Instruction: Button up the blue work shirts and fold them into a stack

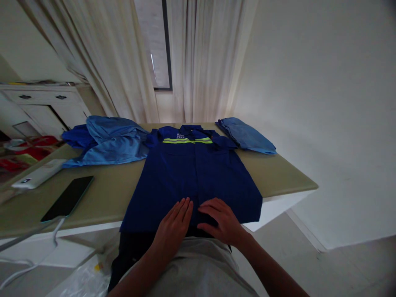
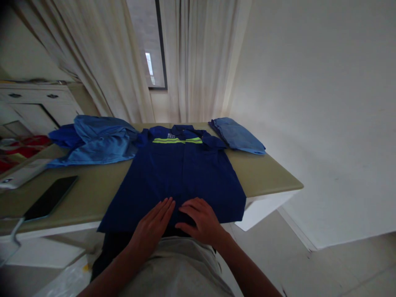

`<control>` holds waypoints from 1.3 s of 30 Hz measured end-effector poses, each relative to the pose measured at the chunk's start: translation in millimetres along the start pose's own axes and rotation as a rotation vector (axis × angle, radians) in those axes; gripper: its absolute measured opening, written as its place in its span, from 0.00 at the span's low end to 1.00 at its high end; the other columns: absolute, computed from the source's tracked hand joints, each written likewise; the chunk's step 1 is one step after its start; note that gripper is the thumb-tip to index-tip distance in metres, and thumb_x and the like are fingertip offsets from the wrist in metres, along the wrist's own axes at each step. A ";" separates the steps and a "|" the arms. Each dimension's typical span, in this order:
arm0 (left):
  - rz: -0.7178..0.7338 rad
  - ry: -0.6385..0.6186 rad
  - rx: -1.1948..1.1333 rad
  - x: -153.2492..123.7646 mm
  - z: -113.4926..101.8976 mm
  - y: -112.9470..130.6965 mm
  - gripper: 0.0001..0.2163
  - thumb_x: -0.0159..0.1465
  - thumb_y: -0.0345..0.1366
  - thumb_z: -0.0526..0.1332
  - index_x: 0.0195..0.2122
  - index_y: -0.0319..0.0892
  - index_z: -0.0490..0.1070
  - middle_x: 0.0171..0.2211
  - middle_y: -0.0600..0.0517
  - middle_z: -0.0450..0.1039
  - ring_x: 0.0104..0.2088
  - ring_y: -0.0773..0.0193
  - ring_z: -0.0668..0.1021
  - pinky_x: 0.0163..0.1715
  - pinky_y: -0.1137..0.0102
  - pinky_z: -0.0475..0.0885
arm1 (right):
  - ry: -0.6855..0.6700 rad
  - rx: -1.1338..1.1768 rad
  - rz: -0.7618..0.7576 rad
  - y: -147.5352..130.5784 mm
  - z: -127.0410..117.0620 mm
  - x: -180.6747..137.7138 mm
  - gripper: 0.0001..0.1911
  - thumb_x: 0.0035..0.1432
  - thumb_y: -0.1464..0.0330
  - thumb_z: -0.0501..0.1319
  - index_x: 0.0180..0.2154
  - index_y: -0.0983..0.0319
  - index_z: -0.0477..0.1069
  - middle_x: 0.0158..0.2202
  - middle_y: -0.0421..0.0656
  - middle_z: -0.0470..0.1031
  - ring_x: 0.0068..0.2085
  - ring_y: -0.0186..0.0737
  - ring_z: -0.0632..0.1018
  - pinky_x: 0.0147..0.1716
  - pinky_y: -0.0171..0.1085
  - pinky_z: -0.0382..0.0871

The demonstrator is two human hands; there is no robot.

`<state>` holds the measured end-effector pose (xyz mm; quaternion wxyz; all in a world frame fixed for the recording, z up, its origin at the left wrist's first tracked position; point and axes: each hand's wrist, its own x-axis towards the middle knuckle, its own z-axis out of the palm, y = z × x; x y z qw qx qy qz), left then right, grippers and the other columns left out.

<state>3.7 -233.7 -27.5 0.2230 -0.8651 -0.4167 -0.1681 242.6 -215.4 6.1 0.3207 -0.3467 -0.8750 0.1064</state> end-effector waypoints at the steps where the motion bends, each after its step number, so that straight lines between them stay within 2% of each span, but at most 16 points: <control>1: 0.019 -0.005 -0.003 -0.8 -2.2 2.2 0.27 0.66 0.20 0.49 0.65 0.34 0.69 0.65 0.41 0.72 0.64 0.55 0.75 0.61 0.61 0.74 | -0.010 -0.011 0.011 0.0 -3.1 1.0 0.24 0.68 0.51 0.63 0.58 0.57 0.75 0.55 0.50 0.79 0.54 0.48 0.79 0.57 0.49 0.73; 3: 0.050 -0.029 -0.023 -2.2 -6.2 3.2 0.28 0.66 0.20 0.49 0.67 0.39 0.68 0.67 0.44 0.70 0.66 0.56 0.73 0.62 0.61 0.73 | -0.025 -0.053 0.054 2.9 -6.6 2.8 0.27 0.70 0.51 0.61 0.64 0.56 0.70 0.63 0.51 0.73 0.62 0.50 0.74 0.62 0.51 0.69; 5: 0.011 -0.063 -0.021 -3.8 -7.4 -0.4 0.30 0.67 0.22 0.50 0.70 0.44 0.64 0.70 0.46 0.65 0.68 0.54 0.69 0.65 0.57 0.71 | -0.044 -0.112 0.111 9.3 -5.7 3.4 0.30 0.71 0.51 0.60 0.68 0.56 0.65 0.69 0.51 0.66 0.67 0.51 0.69 0.65 0.53 0.66; 8: -0.111 -0.096 0.028 -7.4 -1.0 -6.8 0.32 0.68 0.25 0.52 0.73 0.46 0.58 0.72 0.42 0.59 0.71 0.46 0.64 0.66 0.47 0.66 | -0.092 -0.179 0.163 18.7 0.2 1.6 0.35 0.70 0.49 0.60 0.71 0.56 0.61 0.72 0.52 0.60 0.70 0.54 0.65 0.66 0.55 0.64; 10: -0.142 -0.092 0.046 -11.1 6.6 -5.2 0.33 0.68 0.27 0.53 0.75 0.44 0.53 0.72 0.38 0.58 0.72 0.43 0.63 0.66 0.45 0.66 | -0.109 -0.202 0.168 20.2 2.4 0.1 0.36 0.69 0.49 0.61 0.71 0.56 0.61 0.72 0.52 0.60 0.70 0.55 0.65 0.66 0.56 0.64; 12: -0.152 -0.081 0.055 -16.0 11.9 2.4 0.34 0.68 0.26 0.52 0.76 0.43 0.51 0.72 0.36 0.59 0.72 0.43 0.63 0.66 0.45 0.66 | -0.097 -0.207 0.163 17.0 0.7 -0.1 0.34 0.68 0.49 0.62 0.69 0.56 0.64 0.70 0.53 0.64 0.68 0.56 0.68 0.64 0.57 0.66; 14: -0.157 -0.081 0.055 -20.4 10.0 11.5 0.33 0.67 0.25 0.53 0.74 0.44 0.55 0.71 0.37 0.61 0.70 0.42 0.65 0.64 0.45 0.67 | -0.080 -0.201 0.170 11.8 -5.1 2.7 0.28 0.69 0.50 0.62 0.63 0.56 0.71 0.64 0.53 0.72 0.63 0.56 0.73 0.60 0.56 0.69; 17: -0.115 -0.133 -0.038 -17.8 -9.6 13.1 0.30 0.66 0.34 0.60 0.70 0.43 0.63 0.69 0.36 0.64 0.67 0.38 0.68 0.61 0.44 0.70 | -0.089 -0.192 0.192 9.5 -16.6 16.5 0.19 0.70 0.51 0.61 0.50 0.58 0.77 0.49 0.49 0.80 0.50 0.51 0.79 0.52 0.51 0.72; 20: -0.061 -0.250 -0.248 7.6 -35.3 -11.3 0.38 0.62 0.56 0.66 0.69 0.43 0.65 0.65 0.35 0.68 0.61 0.37 0.74 0.56 0.46 0.73 | -0.089 -0.210 0.231 20.9 -23.8 47.6 0.21 0.69 0.48 0.60 0.44 0.59 0.75 0.41 0.47 0.80 0.45 0.47 0.79 0.48 0.45 0.72; 22: -0.066 -0.328 -0.360 36.0 -41.7 -37.8 0.33 0.66 0.61 0.60 0.65 0.45 0.69 0.57 0.39 0.76 0.53 0.45 0.79 0.52 0.51 0.75 | -0.094 -0.261 0.293 34.9 -23.5 78.5 0.23 0.69 0.46 0.60 0.47 0.59 0.73 0.44 0.48 0.79 0.46 0.48 0.80 0.48 0.43 0.71; 24: -0.141 -0.337 -0.376 65.5 -33.1 -65.1 0.25 0.74 0.55 0.51 0.59 0.44 0.74 0.53 0.42 0.79 0.51 0.51 0.80 0.54 0.55 0.74 | -0.130 -0.333 0.381 50.6 -19.0 114.3 0.26 0.67 0.45 0.60 0.51 0.59 0.70 0.48 0.51 0.78 0.49 0.50 0.79 0.48 0.42 0.71; 27: -0.269 -0.252 -0.259 94.2 1.1 -95.4 0.26 0.75 0.51 0.50 0.66 0.43 0.69 0.66 0.39 0.68 0.65 0.47 0.71 0.65 0.50 0.64 | -0.208 -0.426 0.511 72.2 -8.0 164.5 0.30 0.66 0.47 0.62 0.57 0.61 0.65 0.54 0.57 0.75 0.53 0.57 0.78 0.49 0.47 0.72; 29: -0.324 -0.271 -0.226 98.1 25.6 -105.5 0.29 0.74 0.54 0.50 0.71 0.44 0.62 0.73 0.40 0.58 0.72 0.45 0.62 0.69 0.47 0.57 | -0.243 -0.471 0.561 84.1 -1.7 187.7 0.27 0.67 0.56 0.62 0.60 0.63 0.63 0.55 0.60 0.74 0.54 0.60 0.78 0.49 0.49 0.72; 32: -0.357 -0.354 -0.245 87.3 45.8 -108.0 0.33 0.74 0.58 0.46 0.74 0.46 0.57 0.75 0.41 0.53 0.74 0.44 0.57 0.70 0.45 0.53 | -0.274 -0.480 0.591 98.5 0.5 201.1 0.25 0.64 0.69 0.59 0.61 0.63 0.61 0.53 0.59 0.76 0.52 0.59 0.80 0.47 0.49 0.72; 35: -0.346 -0.359 -0.239 67.2 43.7 -100.8 0.34 0.74 0.59 0.45 0.74 0.46 0.56 0.75 0.41 0.51 0.74 0.44 0.56 0.70 0.44 0.52 | -0.290 -0.414 0.575 108.5 -6.6 194.2 0.26 0.62 0.71 0.59 0.61 0.59 0.62 0.50 0.54 0.79 0.49 0.56 0.81 0.45 0.45 0.71; 39: -0.290 -0.312 -0.205 40.9 24.5 -85.8 0.33 0.74 0.57 0.45 0.74 0.45 0.56 0.74 0.40 0.53 0.73 0.44 0.58 0.69 0.45 0.55 | -0.397 -0.246 0.521 111.7 -17.3 177.6 0.21 0.61 0.69 0.61 0.56 0.56 0.68 0.45 0.46 0.81 0.45 0.50 0.82 0.43 0.40 0.71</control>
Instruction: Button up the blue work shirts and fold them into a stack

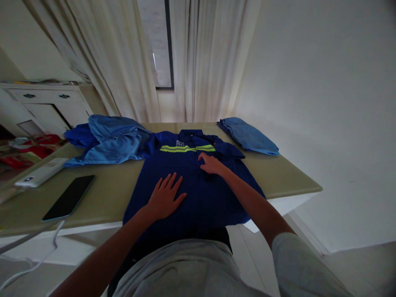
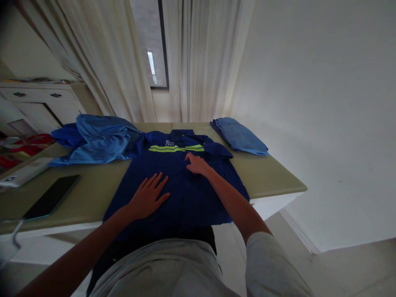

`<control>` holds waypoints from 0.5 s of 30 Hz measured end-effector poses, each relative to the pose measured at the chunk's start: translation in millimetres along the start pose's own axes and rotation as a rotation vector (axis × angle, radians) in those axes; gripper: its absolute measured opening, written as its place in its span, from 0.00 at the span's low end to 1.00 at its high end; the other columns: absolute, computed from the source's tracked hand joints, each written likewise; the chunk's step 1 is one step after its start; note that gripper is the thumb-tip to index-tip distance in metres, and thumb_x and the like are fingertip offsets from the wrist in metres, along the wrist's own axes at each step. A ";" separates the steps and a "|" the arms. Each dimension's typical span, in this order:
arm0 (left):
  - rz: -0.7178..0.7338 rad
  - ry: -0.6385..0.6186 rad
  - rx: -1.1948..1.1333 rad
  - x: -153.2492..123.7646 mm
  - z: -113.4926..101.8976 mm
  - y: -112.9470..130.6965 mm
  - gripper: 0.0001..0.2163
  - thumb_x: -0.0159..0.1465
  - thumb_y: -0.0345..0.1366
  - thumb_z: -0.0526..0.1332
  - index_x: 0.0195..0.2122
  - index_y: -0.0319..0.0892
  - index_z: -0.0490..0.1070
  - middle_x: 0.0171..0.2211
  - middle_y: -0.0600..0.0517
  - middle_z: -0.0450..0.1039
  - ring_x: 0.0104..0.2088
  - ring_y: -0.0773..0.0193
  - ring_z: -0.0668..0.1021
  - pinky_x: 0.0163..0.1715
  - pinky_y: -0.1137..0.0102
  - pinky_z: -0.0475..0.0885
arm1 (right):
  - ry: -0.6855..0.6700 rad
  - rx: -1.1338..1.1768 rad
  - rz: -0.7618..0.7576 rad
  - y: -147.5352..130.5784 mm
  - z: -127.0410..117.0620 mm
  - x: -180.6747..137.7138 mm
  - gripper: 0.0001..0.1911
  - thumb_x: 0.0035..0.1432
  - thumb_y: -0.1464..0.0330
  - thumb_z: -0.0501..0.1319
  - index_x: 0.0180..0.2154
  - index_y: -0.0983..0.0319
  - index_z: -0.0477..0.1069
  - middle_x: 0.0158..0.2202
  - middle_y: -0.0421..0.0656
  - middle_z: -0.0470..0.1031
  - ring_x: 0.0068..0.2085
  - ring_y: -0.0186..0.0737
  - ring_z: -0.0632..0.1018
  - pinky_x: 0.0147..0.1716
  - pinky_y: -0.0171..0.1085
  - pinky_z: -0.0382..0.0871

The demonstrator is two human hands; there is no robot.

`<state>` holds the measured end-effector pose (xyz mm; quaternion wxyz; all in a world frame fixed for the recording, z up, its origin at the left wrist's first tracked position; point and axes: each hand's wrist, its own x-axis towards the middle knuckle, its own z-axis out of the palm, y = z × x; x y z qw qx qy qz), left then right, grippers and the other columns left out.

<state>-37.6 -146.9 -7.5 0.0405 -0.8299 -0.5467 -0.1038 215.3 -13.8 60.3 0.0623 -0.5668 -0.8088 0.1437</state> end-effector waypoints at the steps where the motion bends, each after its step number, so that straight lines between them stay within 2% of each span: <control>1: 0.013 0.014 0.007 -5.4 -3.8 2.6 0.33 0.74 0.57 0.46 0.74 0.45 0.58 0.74 0.39 0.55 0.73 0.43 0.60 0.68 0.45 0.57 | -0.022 0.010 -0.006 0.1 0.4 -2.6 0.18 0.62 0.67 0.61 0.54 0.55 0.70 0.44 0.46 0.81 0.45 0.50 0.81 0.42 0.40 0.71; 4: 0.011 0.011 0.020 -3.3 -20.0 11.0 0.31 0.73 0.59 0.49 0.68 0.44 0.67 0.67 0.36 0.66 0.65 0.39 0.70 0.60 0.46 0.66 | 0.031 -0.029 0.054 -7.0 4.0 -5.0 0.15 0.64 0.61 0.63 0.51 0.56 0.72 0.46 0.49 0.81 0.46 0.53 0.81 0.44 0.44 0.71; 6: -0.028 -0.028 0.041 15.5 -31.9 17.6 0.28 0.73 0.57 0.50 0.60 0.42 0.74 0.58 0.35 0.74 0.57 0.39 0.76 0.54 0.48 0.71 | 0.110 -0.068 0.118 -14.2 8.1 -4.1 0.17 0.65 0.57 0.63 0.51 0.58 0.72 0.48 0.52 0.80 0.48 0.56 0.81 0.45 0.45 0.72; 8: -0.068 -0.075 0.063 45.4 -40.2 24.5 0.22 0.74 0.50 0.50 0.52 0.41 0.77 0.50 0.36 0.77 0.51 0.42 0.79 0.50 0.50 0.72 | 0.161 -0.092 0.162 -18.9 12.9 -3.8 0.18 0.66 0.56 0.63 0.51 0.60 0.72 0.48 0.53 0.80 0.48 0.55 0.81 0.45 0.45 0.72; 10: -0.104 -0.120 0.048 81.0 -42.2 31.0 0.18 0.74 0.41 0.50 0.49 0.39 0.78 0.48 0.36 0.77 0.50 0.44 0.79 0.49 0.52 0.73 | 0.189 -0.108 0.160 -18.7 17.8 -4.8 0.16 0.66 0.56 0.62 0.49 0.60 0.73 0.48 0.52 0.79 0.48 0.54 0.81 0.45 0.44 0.72; 12: -0.164 -0.145 -0.036 115.8 -37.8 37.0 0.15 0.73 0.36 0.52 0.48 0.38 0.78 0.48 0.36 0.78 0.50 0.45 0.80 0.48 0.55 0.73 | 0.198 -0.098 0.106 -13.2 21.8 -6.0 0.13 0.65 0.58 0.63 0.45 0.59 0.74 0.49 0.50 0.79 0.48 0.51 0.80 0.44 0.42 0.71; 15: -0.270 -0.126 -0.178 153.2 -22.6 45.2 0.15 0.73 0.34 0.52 0.48 0.39 0.77 0.50 0.38 0.78 0.51 0.49 0.80 0.47 0.61 0.73 | 0.171 -0.025 -0.004 0.7 24.7 -5.2 0.10 0.63 0.60 0.65 0.42 0.58 0.77 0.46 0.46 0.80 0.47 0.47 0.80 0.43 0.38 0.70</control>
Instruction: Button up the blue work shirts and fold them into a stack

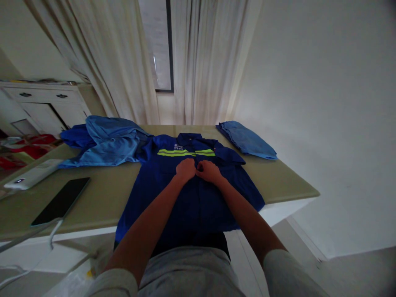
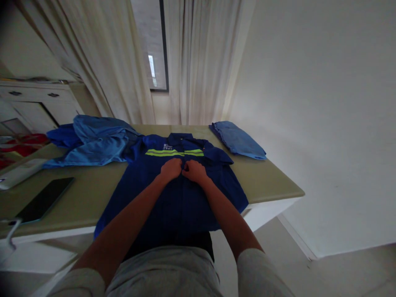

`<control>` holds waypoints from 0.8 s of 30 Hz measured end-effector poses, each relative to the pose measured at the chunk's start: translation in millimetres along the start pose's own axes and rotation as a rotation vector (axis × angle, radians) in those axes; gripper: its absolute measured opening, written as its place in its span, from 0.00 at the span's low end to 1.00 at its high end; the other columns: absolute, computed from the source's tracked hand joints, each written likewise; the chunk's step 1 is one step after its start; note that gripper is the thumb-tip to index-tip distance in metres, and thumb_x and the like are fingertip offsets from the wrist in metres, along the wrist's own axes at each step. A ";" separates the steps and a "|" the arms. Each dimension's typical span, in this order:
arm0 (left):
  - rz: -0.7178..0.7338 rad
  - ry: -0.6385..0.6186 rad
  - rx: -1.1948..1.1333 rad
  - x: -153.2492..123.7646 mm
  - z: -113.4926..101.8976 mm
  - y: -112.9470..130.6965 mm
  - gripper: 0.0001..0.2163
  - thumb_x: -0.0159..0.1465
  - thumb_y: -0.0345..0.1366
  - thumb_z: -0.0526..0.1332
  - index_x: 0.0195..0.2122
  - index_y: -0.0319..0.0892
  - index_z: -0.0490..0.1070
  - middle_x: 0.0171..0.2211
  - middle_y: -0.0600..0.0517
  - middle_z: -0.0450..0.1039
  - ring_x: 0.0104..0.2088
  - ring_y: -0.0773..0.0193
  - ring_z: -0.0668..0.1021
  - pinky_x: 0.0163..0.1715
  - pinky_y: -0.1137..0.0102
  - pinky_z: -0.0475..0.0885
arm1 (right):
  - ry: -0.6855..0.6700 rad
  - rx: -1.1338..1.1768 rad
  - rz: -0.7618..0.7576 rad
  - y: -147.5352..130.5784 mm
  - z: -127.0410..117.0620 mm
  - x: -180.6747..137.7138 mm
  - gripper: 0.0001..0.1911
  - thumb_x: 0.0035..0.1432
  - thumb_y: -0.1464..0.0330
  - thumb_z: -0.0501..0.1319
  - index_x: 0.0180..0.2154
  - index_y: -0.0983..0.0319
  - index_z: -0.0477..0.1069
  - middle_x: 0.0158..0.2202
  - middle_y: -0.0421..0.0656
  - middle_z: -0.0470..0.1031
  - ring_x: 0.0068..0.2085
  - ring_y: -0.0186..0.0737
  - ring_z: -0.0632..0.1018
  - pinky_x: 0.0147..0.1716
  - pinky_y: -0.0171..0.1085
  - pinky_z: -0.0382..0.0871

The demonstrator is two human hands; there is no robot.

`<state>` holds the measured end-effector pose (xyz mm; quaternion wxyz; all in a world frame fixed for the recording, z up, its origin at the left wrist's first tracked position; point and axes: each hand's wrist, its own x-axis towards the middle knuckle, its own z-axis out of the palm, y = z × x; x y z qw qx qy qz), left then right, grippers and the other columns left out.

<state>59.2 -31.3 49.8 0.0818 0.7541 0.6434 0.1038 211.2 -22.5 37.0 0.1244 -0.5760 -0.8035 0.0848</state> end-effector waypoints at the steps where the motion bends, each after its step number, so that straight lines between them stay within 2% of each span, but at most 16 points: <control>1: -0.021 0.016 -0.026 6.8 5.7 3.0 0.16 0.74 0.34 0.50 0.49 0.39 0.77 0.51 0.39 0.77 0.52 0.51 0.79 0.48 0.62 0.73 | -0.009 0.041 -0.025 4.9 0.6 1.1 0.09 0.63 0.61 0.64 0.42 0.58 0.78 0.45 0.45 0.80 0.46 0.45 0.80 0.42 0.37 0.70; 4: -0.041 0.081 -0.061 13.9 22.1 4.2 0.20 0.77 0.39 0.45 0.50 0.40 0.77 0.52 0.40 0.77 0.52 0.53 0.78 0.50 0.63 0.71 | -0.007 0.197 -0.085 17.7 2.3 6.3 0.07 0.64 0.67 0.63 0.40 0.61 0.79 0.39 0.44 0.82 0.41 0.40 0.80 0.41 0.35 0.69; 7: 0.010 0.111 -0.085 11.9 31.2 -2.9 0.22 0.77 0.45 0.46 0.45 0.41 0.79 0.49 0.42 0.78 0.50 0.54 0.78 0.50 0.63 0.70 | 0.004 0.333 -0.129 25.6 5.9 11.3 0.06 0.63 0.69 0.63 0.38 0.63 0.79 0.34 0.42 0.81 0.36 0.37 0.79 0.38 0.33 0.68; 11: 0.059 0.084 -0.089 11.3 31.9 -10.2 0.19 0.77 0.43 0.48 0.45 0.42 0.78 0.50 0.44 0.79 0.51 0.55 0.78 0.49 0.64 0.69 | 0.007 0.421 -0.193 30.3 9.5 11.3 0.04 0.58 0.69 0.66 0.35 0.64 0.78 0.31 0.40 0.79 0.33 0.36 0.76 0.35 0.33 0.66; 16: 0.001 0.051 -0.125 13.1 32.1 -10.8 0.19 0.78 0.43 0.45 0.48 0.42 0.74 0.48 0.45 0.80 0.49 0.56 0.80 0.47 0.65 0.67 | -0.040 0.539 -0.265 34.1 2.9 1.1 0.10 0.54 0.69 0.67 0.40 0.63 0.77 0.31 0.37 0.76 0.32 0.35 0.75 0.34 0.32 0.67; 21: 0.009 0.064 -0.217 13.1 33.5 -13.6 0.18 0.78 0.43 0.45 0.46 0.43 0.73 0.47 0.46 0.81 0.47 0.57 0.81 0.46 0.66 0.67 | -0.030 0.579 -0.253 35.8 -0.4 -2.8 0.11 0.54 0.71 0.65 0.41 0.64 0.78 0.30 0.37 0.76 0.32 0.35 0.74 0.35 0.32 0.67; 24: 0.012 0.069 -0.253 12.3 32.8 -14.6 0.18 0.78 0.44 0.47 0.45 0.43 0.74 0.46 0.46 0.82 0.46 0.57 0.81 0.44 0.67 0.67 | -0.025 0.528 -0.234 35.0 2.4 -2.0 0.12 0.54 0.69 0.68 0.42 0.65 0.77 0.29 0.37 0.75 0.31 0.35 0.74 0.34 0.32 0.66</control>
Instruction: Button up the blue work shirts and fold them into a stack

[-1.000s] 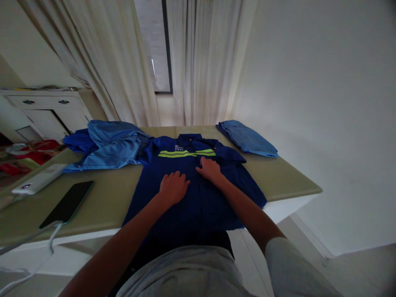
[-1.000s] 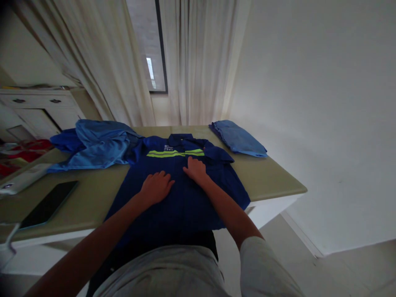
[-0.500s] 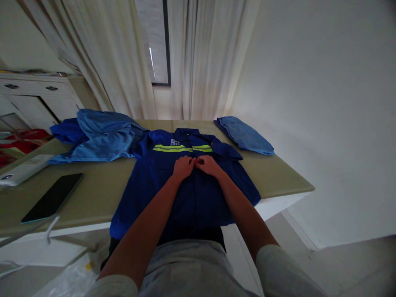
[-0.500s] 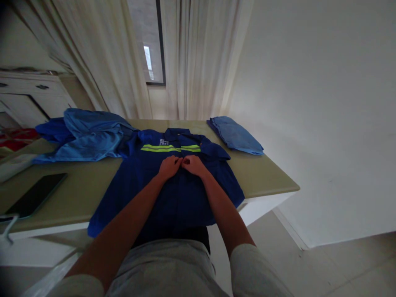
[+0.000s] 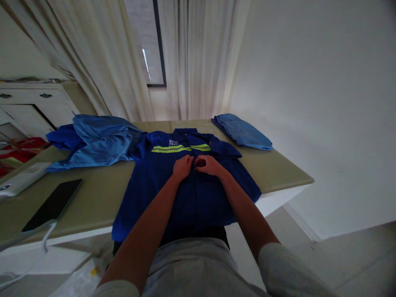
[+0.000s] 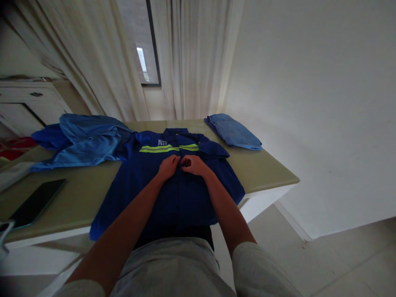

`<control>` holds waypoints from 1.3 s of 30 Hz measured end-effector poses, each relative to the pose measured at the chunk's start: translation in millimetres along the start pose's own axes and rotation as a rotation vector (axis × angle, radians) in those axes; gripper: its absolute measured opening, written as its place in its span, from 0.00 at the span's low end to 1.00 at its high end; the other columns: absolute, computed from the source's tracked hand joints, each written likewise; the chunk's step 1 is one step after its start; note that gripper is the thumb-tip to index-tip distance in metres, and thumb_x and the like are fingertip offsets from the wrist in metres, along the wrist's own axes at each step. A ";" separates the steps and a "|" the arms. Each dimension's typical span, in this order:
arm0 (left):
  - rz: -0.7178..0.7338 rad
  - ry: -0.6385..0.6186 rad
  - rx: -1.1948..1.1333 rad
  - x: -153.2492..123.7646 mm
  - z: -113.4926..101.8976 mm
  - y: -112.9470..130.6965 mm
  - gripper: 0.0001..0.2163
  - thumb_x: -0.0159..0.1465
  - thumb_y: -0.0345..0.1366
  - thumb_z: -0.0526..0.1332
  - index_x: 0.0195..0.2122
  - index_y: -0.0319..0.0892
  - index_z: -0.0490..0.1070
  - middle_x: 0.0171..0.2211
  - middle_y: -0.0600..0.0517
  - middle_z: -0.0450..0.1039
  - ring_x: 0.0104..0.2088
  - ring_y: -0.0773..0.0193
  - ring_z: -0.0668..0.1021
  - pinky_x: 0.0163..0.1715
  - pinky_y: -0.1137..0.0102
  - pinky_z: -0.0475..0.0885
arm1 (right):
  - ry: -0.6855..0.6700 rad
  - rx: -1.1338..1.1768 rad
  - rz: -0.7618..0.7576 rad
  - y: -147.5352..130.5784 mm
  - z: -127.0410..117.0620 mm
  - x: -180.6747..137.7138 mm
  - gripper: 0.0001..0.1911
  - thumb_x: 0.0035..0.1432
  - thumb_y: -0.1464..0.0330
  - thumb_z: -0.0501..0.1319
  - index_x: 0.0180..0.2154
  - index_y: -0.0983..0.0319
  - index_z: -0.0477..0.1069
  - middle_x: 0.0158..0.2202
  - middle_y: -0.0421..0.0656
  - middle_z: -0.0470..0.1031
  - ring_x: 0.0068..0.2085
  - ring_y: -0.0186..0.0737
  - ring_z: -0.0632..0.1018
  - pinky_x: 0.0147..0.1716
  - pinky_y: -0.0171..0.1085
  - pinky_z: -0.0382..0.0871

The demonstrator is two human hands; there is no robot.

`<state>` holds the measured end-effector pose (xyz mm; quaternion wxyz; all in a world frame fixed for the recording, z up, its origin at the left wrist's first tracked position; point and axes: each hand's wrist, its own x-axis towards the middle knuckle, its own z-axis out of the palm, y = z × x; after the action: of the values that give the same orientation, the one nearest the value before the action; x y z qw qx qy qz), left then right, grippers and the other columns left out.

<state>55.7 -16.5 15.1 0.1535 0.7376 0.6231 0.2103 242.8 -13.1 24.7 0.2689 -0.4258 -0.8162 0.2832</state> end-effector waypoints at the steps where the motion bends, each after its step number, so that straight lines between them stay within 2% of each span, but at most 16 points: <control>1: 0.005 0.004 -0.009 -0.3 -0.3 -0.1 0.18 0.78 0.44 0.47 0.44 0.43 0.75 0.46 0.46 0.82 0.46 0.57 0.81 0.44 0.67 0.68 | 0.005 -0.031 0.005 0.1 1.3 0.3 0.12 0.54 0.68 0.69 0.42 0.64 0.77 0.29 0.37 0.75 0.31 0.35 0.73 0.33 0.32 0.65; 6: 0.024 0.023 -0.089 -1.7 -0.3 -1.0 0.15 0.75 0.44 0.53 0.42 0.45 0.77 0.43 0.48 0.82 0.44 0.57 0.81 0.42 0.67 0.69 | 0.085 -0.246 -0.017 0.7 8.3 2.1 0.08 0.54 0.70 0.70 0.38 0.63 0.78 0.33 0.40 0.77 0.33 0.36 0.74 0.35 0.33 0.63; 8: 0.021 0.029 -0.133 -1.8 0.4 -1.4 0.12 0.74 0.43 0.57 0.42 0.45 0.77 0.43 0.49 0.83 0.44 0.57 0.81 0.42 0.67 0.69 | 0.108 -0.262 -0.044 2.5 10.9 3.1 0.06 0.55 0.70 0.69 0.36 0.63 0.79 0.33 0.41 0.77 0.34 0.37 0.74 0.35 0.34 0.63; 11: 0.006 0.054 -0.175 -0.8 2.1 -2.4 0.09 0.72 0.40 0.58 0.42 0.45 0.77 0.43 0.49 0.82 0.44 0.57 0.81 0.42 0.67 0.70 | 0.121 -0.200 -0.076 6.7 12.3 4.8 0.02 0.57 0.72 0.67 0.35 0.63 0.79 0.32 0.41 0.77 0.32 0.36 0.74 0.34 0.34 0.63; 17: -0.001 0.129 -0.288 3.9 8.4 -9.1 0.08 0.71 0.40 0.60 0.40 0.45 0.77 0.39 0.50 0.82 0.41 0.57 0.81 0.43 0.65 0.72 | 0.076 -0.021 -0.122 13.7 5.6 7.2 0.05 0.61 0.69 0.66 0.35 0.63 0.81 0.31 0.41 0.78 0.30 0.35 0.74 0.33 0.33 0.64; 22: 0.039 0.164 -0.349 6.0 12.5 -13.8 0.08 0.70 0.40 0.61 0.38 0.44 0.77 0.37 0.49 0.81 0.39 0.58 0.81 0.43 0.65 0.73 | 0.058 0.054 -0.080 16.5 7.9 9.4 0.05 0.60 0.67 0.68 0.34 0.63 0.81 0.28 0.39 0.78 0.29 0.35 0.74 0.31 0.33 0.63; 26: 0.086 0.145 -0.376 7.6 13.2 -17.4 0.09 0.70 0.39 0.59 0.39 0.44 0.77 0.37 0.49 0.81 0.39 0.58 0.81 0.43 0.65 0.74 | 0.118 0.043 -0.029 17.9 14.5 10.0 0.04 0.57 0.69 0.71 0.33 0.63 0.79 0.25 0.37 0.75 0.27 0.33 0.72 0.29 0.32 0.60; 29: 0.201 0.094 -0.435 8.7 12.3 -20.8 0.10 0.69 0.33 0.56 0.42 0.43 0.78 0.40 0.49 0.82 0.42 0.59 0.81 0.45 0.66 0.74 | 0.160 0.062 0.017 19.7 15.4 9.5 0.08 0.54 0.66 0.73 0.32 0.62 0.77 0.25 0.36 0.75 0.27 0.33 0.72 0.29 0.32 0.60; 31: 0.262 0.049 -0.464 8.1 11.3 -21.6 0.10 0.66 0.30 0.58 0.44 0.42 0.78 0.42 0.49 0.82 0.43 0.60 0.81 0.46 0.67 0.74 | 0.154 0.082 0.023 21.0 13.9 9.3 0.07 0.53 0.67 0.72 0.32 0.62 0.76 0.26 0.36 0.74 0.28 0.33 0.72 0.29 0.32 0.60; 33: 0.255 0.024 -0.422 6.2 9.9 -20.2 0.09 0.65 0.31 0.61 0.44 0.42 0.79 0.41 0.49 0.82 0.41 0.59 0.81 0.44 0.67 0.74 | 0.146 0.107 0.005 22.0 12.0 9.4 0.05 0.52 0.71 0.69 0.33 0.62 0.75 0.26 0.35 0.73 0.28 0.33 0.71 0.30 0.32 0.60; 35: 0.239 0.021 -0.307 3.4 8.3 -17.0 0.08 0.67 0.37 0.61 0.40 0.43 0.79 0.37 0.49 0.81 0.37 0.59 0.80 0.40 0.67 0.73 | 0.172 0.124 -0.004 22.0 10.3 10.1 0.06 0.51 0.74 0.66 0.33 0.61 0.74 0.25 0.34 0.70 0.28 0.33 0.70 0.30 0.32 0.60; 39: 0.348 0.003 -0.105 -1.9 5.4 -11.0 0.20 0.74 0.47 0.53 0.32 0.44 0.79 0.37 0.49 0.79 0.37 0.59 0.78 0.39 0.66 0.70 | 0.228 0.090 -0.003 18.0 6.0 13.2 0.07 0.51 0.75 0.61 0.33 0.61 0.74 0.26 0.35 0.70 0.29 0.35 0.69 0.31 0.34 0.61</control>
<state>48.8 -16.2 4.8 0.1524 0.8248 0.4745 0.2670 242.0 5.3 10.7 0.3792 -0.4416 -0.7674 0.2689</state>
